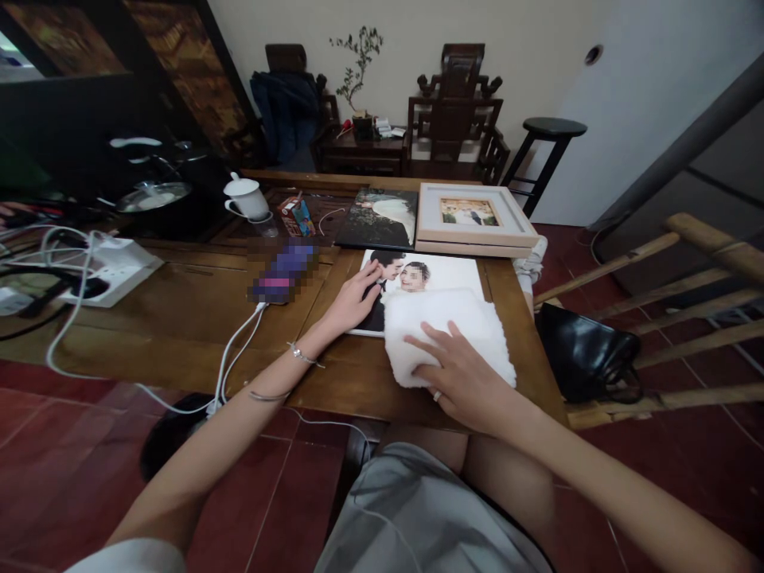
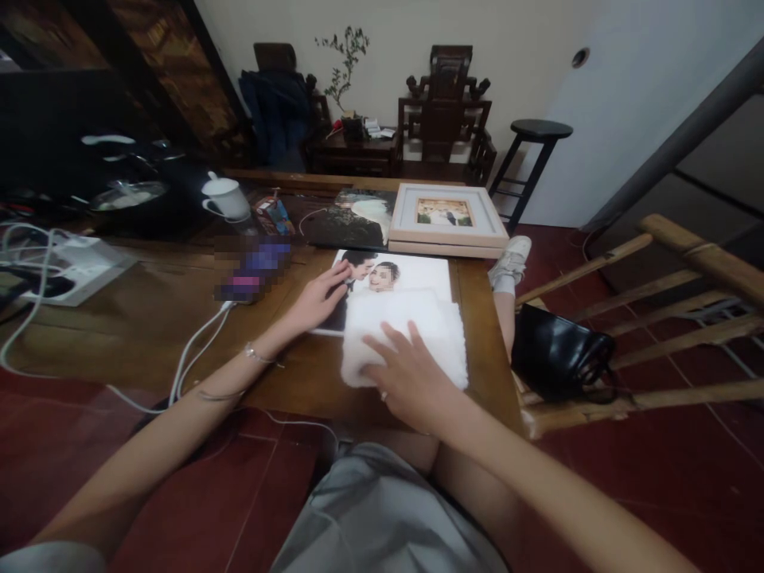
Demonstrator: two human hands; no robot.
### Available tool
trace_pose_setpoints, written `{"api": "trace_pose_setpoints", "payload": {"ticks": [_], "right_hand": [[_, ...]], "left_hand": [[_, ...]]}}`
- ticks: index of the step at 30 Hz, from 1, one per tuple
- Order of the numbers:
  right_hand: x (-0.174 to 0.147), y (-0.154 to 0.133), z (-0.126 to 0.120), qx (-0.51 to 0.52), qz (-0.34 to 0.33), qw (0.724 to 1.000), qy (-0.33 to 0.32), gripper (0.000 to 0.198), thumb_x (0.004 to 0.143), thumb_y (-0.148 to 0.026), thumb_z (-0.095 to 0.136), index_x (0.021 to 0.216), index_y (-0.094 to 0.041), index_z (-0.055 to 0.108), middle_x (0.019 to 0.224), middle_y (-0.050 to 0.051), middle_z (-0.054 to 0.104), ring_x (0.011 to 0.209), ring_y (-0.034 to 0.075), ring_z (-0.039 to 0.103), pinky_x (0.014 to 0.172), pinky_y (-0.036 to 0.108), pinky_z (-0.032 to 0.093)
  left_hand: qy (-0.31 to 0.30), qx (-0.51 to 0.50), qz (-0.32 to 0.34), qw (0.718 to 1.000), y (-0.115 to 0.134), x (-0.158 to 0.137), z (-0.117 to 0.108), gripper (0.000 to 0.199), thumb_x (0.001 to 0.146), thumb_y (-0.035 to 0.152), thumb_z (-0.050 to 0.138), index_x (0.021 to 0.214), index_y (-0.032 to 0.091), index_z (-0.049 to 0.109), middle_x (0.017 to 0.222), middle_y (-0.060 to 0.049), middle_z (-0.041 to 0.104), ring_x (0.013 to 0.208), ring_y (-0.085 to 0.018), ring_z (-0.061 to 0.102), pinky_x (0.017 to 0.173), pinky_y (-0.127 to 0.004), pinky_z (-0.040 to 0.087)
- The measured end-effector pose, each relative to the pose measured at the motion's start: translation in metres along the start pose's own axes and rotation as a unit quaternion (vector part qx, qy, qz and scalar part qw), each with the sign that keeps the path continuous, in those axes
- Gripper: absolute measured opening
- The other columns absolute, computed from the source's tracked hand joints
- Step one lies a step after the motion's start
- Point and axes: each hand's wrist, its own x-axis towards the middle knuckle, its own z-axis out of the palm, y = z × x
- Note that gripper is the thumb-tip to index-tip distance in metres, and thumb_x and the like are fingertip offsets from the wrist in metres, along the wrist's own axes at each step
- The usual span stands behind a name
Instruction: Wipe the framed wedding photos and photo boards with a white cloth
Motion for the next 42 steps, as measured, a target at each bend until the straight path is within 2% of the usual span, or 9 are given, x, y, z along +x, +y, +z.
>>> {"api": "trace_pose_setpoints", "payload": {"ticks": [3,11,14,17,19,23,33,37,42], "right_hand": [[0.014,0.006,-0.002,0.02,0.01,1.0,0.007,0.047,0.081,-0.004,0.055,0.123,-0.021,0.067,0.149,0.014,0.054,0.145,0.039,0.038,0.115,0.068,0.03],[0.083,0.058,-0.005,-0.002,0.085,0.996,0.037,0.041,0.092,-0.01,0.047,0.13,-0.017,0.062,0.138,0.018,0.061,0.141,0.035,0.042,0.115,0.06,0.029],[0.101,0.067,-0.005,-0.014,0.1,0.994,0.047,0.043,0.092,-0.009,0.045,0.132,-0.015,0.06,0.142,0.019,0.058,0.143,0.037,0.04,0.114,0.062,0.03],[0.109,0.07,-0.005,-0.012,0.105,0.993,0.044,0.048,0.088,-0.004,0.046,0.132,-0.017,0.059,0.157,0.014,0.044,0.149,0.042,0.026,0.113,0.07,0.027],[0.109,0.07,-0.004,-0.009,0.098,0.994,0.039,0.048,0.087,-0.003,0.045,0.13,-0.018,0.06,0.161,0.011,0.038,0.151,0.043,0.021,0.113,0.074,0.025],[0.089,0.061,-0.002,-0.007,0.067,0.997,0.028,0.045,0.091,-0.005,0.044,0.13,-0.017,0.062,0.158,0.011,0.043,0.151,0.041,0.024,0.115,0.072,0.024],[0.004,-0.008,-0.007,0.072,-0.013,0.996,-0.06,0.045,0.078,-0.003,0.054,0.117,-0.019,0.069,0.161,0.011,0.038,0.153,0.042,0.015,0.116,0.076,0.017],[0.013,0.005,-0.008,0.084,-0.003,0.996,-0.033,0.043,0.079,-0.003,0.052,0.117,-0.017,0.067,0.151,0.016,0.052,0.152,0.037,0.024,0.118,0.069,0.022],[0.059,0.048,-0.004,0.046,0.066,0.997,0.012,0.039,0.084,-0.008,0.051,0.121,-0.015,0.064,0.137,0.02,0.061,0.15,0.037,0.028,0.117,0.066,0.024]], "left_hand": [[-0.023,0.014,0.003,1.0,-0.002,0.0,0.0,0.052,0.1,0.031,0.039,0.146,0.01,0.051,0.158,-0.015,0.042,0.15,-0.027,0.034,0.124,-0.047,0.026],[-0.042,0.023,0.012,0.999,-0.01,0.0,0.003,0.055,0.101,0.034,0.035,0.15,0.01,0.044,0.161,-0.016,0.036,0.151,-0.024,0.031,0.125,-0.047,0.021],[-0.051,0.018,0.019,0.998,-0.013,0.0,0.003,0.055,0.101,0.034,0.035,0.152,0.012,0.042,0.163,-0.015,0.033,0.153,-0.025,0.027,0.126,-0.048,0.02],[-0.056,0.019,0.026,0.998,-0.015,0.001,0.004,0.055,0.1,0.032,0.035,0.151,0.012,0.041,0.163,-0.015,0.033,0.153,-0.026,0.027,0.126,-0.049,0.019],[-0.056,0.022,0.024,0.998,-0.017,0.001,0.005,0.055,0.1,0.031,0.035,0.152,0.012,0.041,0.163,-0.015,0.033,0.153,-0.026,0.026,0.126,-0.05,0.019],[-0.056,0.028,0.017,0.998,-0.016,0.0,0.005,0.056,0.1,0.03,0.033,0.153,0.011,0.039,0.163,-0.016,0.032,0.153,-0.024,0.025,0.126,-0.049,0.018],[-0.066,0.053,0.006,0.996,-0.005,-0.001,0.003,0.058,0.099,0.028,0.033,0.153,0.006,0.037,0.163,-0.018,0.031,0.154,-0.026,0.024,0.126,-0.048,0.018],[-0.073,0.052,0.004,0.996,-0.006,-0.001,0.002,0.057,0.1,0.028,0.033,0.153,0.008,0.036,0.164,-0.017,0.03,0.154,-0.025,0.023,0.126,-0.048,0.017],[-0.069,0.043,0.009,0.997,-0.008,-0.001,0.002,0.056,0.101,0.03,0.034,0.153,0.01,0.038,0.164,-0.016,0.031,0.154,-0.025,0.024,0.126,-0.048,0.018]]}}
